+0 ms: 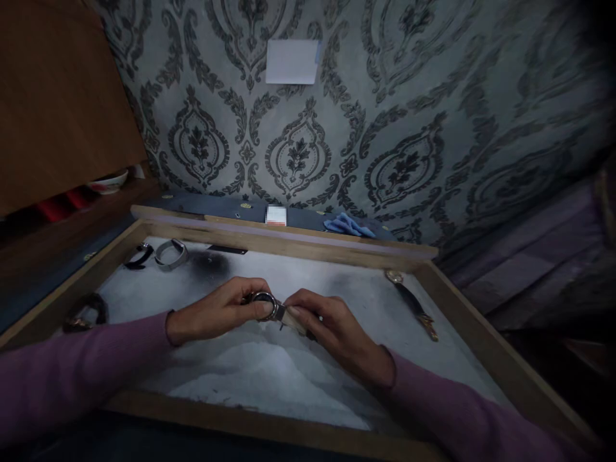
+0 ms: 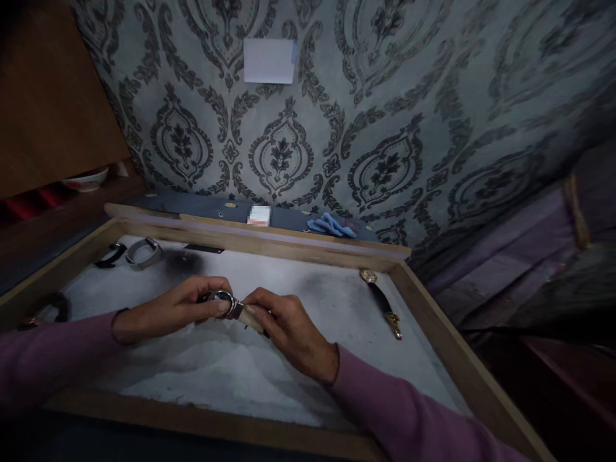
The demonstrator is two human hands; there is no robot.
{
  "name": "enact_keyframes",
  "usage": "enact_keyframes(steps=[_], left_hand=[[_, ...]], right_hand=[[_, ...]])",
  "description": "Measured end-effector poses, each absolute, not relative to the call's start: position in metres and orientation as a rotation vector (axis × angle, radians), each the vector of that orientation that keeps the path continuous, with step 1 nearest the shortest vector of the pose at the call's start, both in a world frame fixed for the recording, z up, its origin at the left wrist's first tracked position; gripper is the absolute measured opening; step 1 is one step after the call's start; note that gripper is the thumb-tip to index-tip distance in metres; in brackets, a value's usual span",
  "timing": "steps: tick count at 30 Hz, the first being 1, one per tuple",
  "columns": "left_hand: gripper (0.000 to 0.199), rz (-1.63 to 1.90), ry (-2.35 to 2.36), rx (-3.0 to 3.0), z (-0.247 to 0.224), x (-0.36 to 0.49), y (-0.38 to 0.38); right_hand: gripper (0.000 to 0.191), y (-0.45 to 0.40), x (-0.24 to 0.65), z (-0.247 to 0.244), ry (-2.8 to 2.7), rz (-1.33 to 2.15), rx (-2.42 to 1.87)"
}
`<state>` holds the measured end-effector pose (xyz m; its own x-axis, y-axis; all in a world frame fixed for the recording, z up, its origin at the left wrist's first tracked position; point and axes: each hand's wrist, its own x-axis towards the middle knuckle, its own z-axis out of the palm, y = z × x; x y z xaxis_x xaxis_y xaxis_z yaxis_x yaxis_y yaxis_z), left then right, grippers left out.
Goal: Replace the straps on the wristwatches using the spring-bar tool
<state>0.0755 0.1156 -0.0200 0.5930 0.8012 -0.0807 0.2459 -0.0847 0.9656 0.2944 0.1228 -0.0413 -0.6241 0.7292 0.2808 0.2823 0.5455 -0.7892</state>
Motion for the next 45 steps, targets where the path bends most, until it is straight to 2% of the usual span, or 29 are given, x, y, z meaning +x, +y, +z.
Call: enact_keyframes(steps=[5, 10, 17, 21, 26, 33, 36, 41, 45], left_hand=[[0.03, 0.559, 0.954, 1.597, -0.023, 0.073, 0.117], [0.031, 0.561, 0.963, 1.596, -0.025, 0.071, 0.118], [0.032, 0.566, 0.952, 1.606, -0.025, 0.069, 0.119], [0.031, 0.568, 0.952, 1.615, -0.025, 0.069, 0.119], [0.031, 0.559, 0.94, 1.607, -0.027, 0.069, 0.12], [0.029, 0.574, 0.931, 1.589, -0.027, 0.07, 0.12], [0.028, 0.592, 0.919, 1.586, -0.026, 0.07, 0.12], [0.029, 0.585, 0.898, 1.6, -0.026, 0.069, 0.12], [0.028, 0.594, 0.868, 1.591, -0.027, 0.069, 0.119]], right_hand=[[0.029, 0.128, 0.294, -0.041, -2.037, 1.087, -0.88], [0.031, 0.141, 0.298, -0.061, -1.675, 1.568, -1.041], [0.044, 0.15, 0.302, -0.072, -1.394, 1.802, -0.909], [0.041, 0.146, 0.302, -0.061, -1.382, 1.763, -0.927], [0.033, 0.139, 0.301, -0.048, -1.594, 1.549, -0.989], [0.022, 0.131, 0.298, -0.04, -2.034, 0.922, -0.968], [0.022, 0.126, 0.297, -0.038, -2.102, 0.769, -0.935], [0.023, 0.119, 0.29, -0.033, -2.069, 0.845, -0.891], [0.025, 0.117, 0.284, -0.036, -1.931, 1.189, -0.835]])
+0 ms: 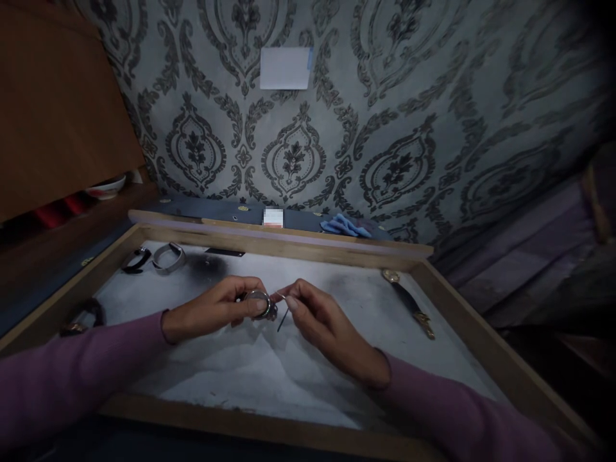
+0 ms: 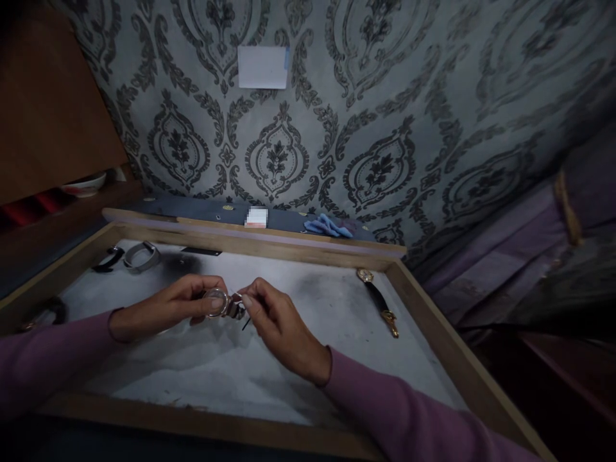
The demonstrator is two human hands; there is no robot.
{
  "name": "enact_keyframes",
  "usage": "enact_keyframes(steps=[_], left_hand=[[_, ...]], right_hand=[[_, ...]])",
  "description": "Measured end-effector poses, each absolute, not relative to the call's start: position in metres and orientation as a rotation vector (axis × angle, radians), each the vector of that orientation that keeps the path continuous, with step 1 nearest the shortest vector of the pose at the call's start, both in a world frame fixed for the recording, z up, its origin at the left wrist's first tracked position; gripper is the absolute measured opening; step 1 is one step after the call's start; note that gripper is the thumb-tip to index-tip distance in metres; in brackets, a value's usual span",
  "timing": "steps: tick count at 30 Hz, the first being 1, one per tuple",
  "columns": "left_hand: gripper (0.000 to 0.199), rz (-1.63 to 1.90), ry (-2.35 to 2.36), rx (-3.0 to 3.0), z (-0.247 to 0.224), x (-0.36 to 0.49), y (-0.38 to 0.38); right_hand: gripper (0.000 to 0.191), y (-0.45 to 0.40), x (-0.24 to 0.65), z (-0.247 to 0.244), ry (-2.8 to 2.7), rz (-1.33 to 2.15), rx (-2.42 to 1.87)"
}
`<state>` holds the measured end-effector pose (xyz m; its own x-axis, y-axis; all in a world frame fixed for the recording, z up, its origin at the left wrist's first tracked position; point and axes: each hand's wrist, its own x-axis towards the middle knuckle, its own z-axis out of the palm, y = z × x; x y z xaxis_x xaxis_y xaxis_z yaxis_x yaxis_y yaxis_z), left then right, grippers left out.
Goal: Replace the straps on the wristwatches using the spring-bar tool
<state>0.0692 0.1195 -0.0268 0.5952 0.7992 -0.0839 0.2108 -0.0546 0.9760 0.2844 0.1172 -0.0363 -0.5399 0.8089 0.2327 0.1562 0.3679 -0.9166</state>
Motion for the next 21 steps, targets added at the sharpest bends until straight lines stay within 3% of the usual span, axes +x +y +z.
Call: enact_keyframes(steps=[7, 21], left_hand=[[0.028, 0.598, 0.859, 1.571, -0.0261, 0.0705, 0.119], [0.028, 0.654, 0.841, 1.536, -0.025, 0.0689, 0.1187]], right_hand=[[0.03, 0.1235, 0.2858, -0.0457, -1.663, 1.719, -0.675], [0.026, 0.1249, 0.2908, -0.0409, -1.696, 1.733, -0.59]])
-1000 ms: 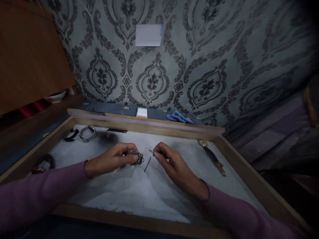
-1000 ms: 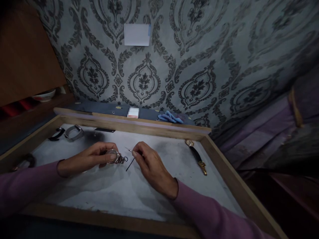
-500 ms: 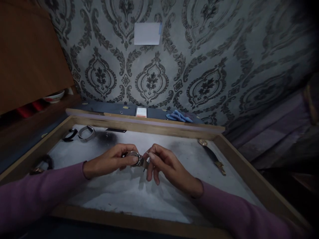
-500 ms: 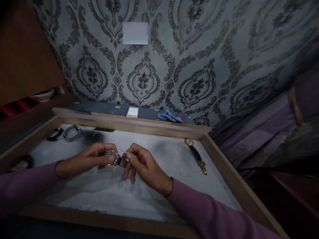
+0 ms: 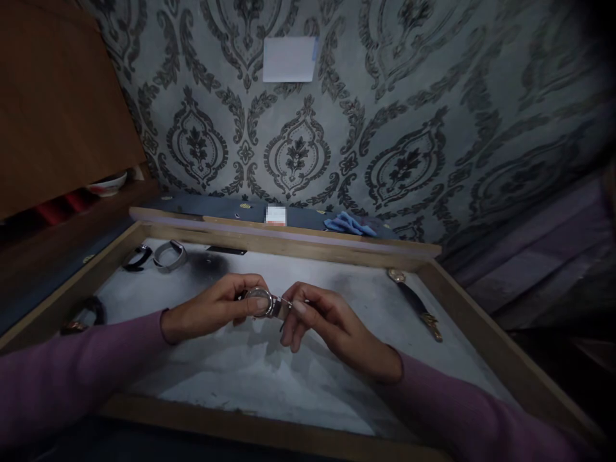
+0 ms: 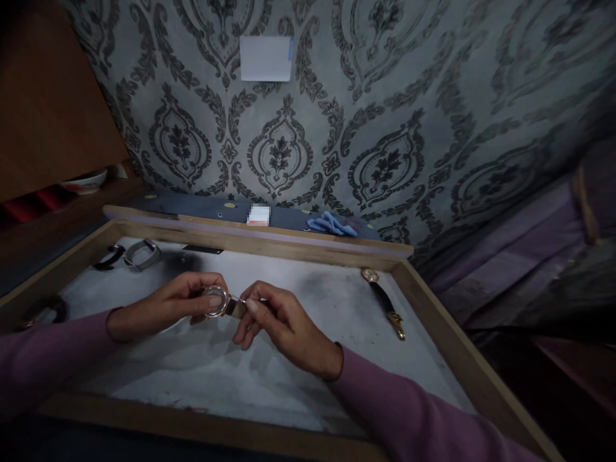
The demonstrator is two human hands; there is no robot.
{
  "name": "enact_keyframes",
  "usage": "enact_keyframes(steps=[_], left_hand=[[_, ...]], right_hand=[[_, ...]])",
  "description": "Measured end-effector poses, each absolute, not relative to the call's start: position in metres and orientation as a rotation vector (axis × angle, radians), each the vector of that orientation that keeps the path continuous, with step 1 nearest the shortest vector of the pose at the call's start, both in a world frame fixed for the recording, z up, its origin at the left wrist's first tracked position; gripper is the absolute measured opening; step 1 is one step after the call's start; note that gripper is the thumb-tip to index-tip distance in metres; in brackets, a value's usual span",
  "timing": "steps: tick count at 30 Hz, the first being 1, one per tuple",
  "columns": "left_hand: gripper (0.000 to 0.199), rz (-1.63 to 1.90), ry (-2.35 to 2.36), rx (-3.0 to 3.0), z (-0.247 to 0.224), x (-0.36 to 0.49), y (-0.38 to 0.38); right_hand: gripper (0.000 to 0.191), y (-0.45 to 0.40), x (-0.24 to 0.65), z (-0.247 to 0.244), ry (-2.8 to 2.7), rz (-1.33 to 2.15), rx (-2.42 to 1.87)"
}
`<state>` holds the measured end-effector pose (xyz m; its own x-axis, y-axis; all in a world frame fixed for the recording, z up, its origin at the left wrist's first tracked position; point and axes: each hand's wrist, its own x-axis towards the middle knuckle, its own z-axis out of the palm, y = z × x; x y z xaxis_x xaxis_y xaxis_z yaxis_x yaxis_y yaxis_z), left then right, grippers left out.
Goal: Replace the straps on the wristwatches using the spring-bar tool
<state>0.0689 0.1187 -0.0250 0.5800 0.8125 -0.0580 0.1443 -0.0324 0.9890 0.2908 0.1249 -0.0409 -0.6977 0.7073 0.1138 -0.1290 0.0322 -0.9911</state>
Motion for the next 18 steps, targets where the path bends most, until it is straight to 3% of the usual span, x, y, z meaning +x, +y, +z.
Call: enact_keyframes(steps=[18], left_hand=[[0.03, 0.654, 0.813, 1.517, -0.0239, 0.0698, 0.1203]], right_hand=[[0.027, 0.1241, 0.2911, -0.0351, -1.688, 1.784, -0.655]])
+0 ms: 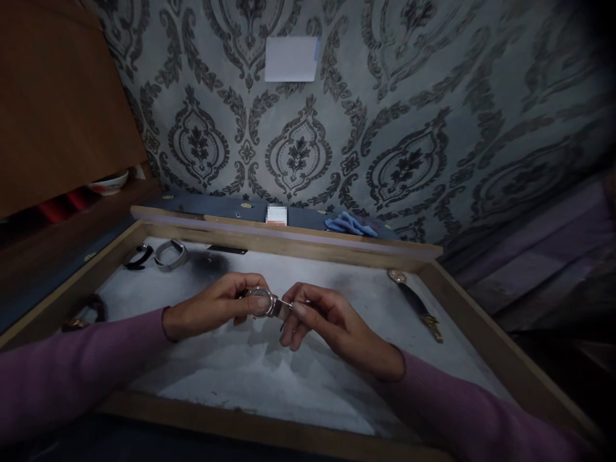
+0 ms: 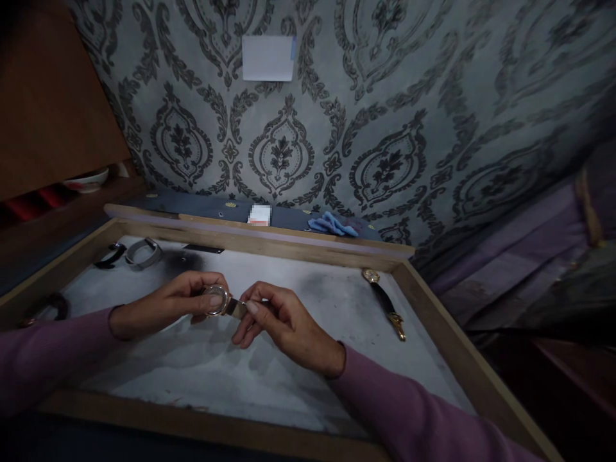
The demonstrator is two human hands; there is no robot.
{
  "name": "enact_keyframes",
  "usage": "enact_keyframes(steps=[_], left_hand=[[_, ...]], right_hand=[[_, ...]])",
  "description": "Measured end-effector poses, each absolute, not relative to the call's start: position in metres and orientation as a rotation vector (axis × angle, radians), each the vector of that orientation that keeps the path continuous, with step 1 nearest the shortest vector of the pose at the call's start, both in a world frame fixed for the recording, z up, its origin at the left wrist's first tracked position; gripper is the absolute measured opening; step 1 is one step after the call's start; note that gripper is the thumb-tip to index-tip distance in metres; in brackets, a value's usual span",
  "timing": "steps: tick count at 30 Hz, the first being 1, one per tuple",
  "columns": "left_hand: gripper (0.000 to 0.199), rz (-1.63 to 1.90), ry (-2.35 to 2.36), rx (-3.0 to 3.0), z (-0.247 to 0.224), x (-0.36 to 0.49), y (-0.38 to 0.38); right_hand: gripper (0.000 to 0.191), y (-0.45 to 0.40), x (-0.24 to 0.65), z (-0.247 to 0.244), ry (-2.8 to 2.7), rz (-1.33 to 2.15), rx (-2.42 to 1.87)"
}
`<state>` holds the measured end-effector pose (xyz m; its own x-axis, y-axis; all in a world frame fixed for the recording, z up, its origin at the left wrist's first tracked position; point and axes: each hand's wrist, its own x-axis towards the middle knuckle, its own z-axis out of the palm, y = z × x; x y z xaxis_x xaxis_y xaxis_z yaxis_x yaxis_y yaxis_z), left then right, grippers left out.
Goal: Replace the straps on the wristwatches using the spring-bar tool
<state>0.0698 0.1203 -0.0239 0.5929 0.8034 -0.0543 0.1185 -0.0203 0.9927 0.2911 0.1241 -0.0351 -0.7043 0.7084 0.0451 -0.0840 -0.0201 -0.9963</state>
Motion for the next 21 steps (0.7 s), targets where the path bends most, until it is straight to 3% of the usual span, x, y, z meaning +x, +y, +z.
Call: enact_keyframes(steps=[21], left_hand=[[0.029, 0.646, 0.81, 1.517, -0.0255, 0.0694, 0.1198]], right_hand=[[0.027, 0.1229, 0.2913, -0.0344, -1.678, 1.794, -0.662]])
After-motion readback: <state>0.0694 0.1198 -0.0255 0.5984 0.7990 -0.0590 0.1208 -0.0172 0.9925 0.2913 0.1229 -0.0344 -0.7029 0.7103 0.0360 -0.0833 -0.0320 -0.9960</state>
